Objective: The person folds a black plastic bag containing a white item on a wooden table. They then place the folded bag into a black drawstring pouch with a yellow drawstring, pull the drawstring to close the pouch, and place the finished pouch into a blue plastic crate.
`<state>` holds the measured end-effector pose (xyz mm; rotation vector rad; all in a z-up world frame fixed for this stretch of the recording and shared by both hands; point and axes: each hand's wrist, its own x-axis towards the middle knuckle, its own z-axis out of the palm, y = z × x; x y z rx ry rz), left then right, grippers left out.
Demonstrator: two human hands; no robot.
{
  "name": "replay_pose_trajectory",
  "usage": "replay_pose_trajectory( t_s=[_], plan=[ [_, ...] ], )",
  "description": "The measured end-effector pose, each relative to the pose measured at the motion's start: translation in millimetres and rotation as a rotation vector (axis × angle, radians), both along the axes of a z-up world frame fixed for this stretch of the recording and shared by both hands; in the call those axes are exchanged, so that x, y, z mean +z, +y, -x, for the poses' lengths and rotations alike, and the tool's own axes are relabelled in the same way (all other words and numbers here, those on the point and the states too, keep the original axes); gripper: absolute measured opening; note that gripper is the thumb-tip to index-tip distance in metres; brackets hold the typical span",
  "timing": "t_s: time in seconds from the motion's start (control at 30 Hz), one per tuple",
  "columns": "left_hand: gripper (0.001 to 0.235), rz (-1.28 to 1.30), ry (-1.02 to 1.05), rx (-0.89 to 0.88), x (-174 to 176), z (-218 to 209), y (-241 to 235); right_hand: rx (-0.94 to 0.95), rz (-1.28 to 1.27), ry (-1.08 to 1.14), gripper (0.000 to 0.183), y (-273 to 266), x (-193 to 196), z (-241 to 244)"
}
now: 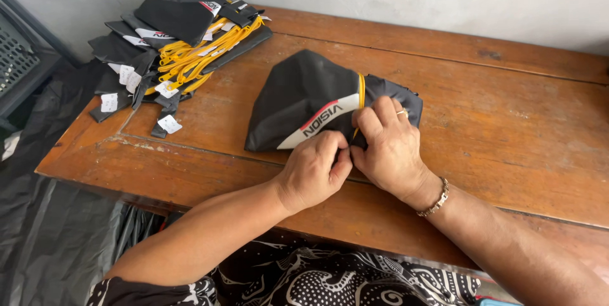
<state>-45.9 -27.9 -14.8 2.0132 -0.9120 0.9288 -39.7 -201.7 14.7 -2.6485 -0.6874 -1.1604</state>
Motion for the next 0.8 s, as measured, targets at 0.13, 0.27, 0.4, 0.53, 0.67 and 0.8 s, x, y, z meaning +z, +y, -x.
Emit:
replay_pose_trajectory(
  t_s=[0.13,0.27,0.4,0.53,0.67,0.8],
  plan=[
    [0.027,0.078,0.145,-0.036,13,10,1,-0.028,-0.136,-0.016,0.042,-7,4,-1],
    [0.071,0.1,0.326,0.041,18,18,-4,-0.068,-0.322,0.077,0.041,-10,12,6],
    [0.1,0.121,0.486,-0.195,43,19,-22,-0.057,-0.417,0.09,0.043,-8,21,13],
    [0.103,0.149,0.496,-0.262,59,14,-44,-0.054,-0.532,0.133,0.043,-11,29,17],
    [0.1,0.193,0.43,-0.254,62,0,-59,0.056,-0.591,0.18,0.045,-22,46,19],
    [0.074,0.222,0.442,-0.224,54,-46,-54,0.297,-0.71,0.405,0.026,-48,66,23]
  ],
)
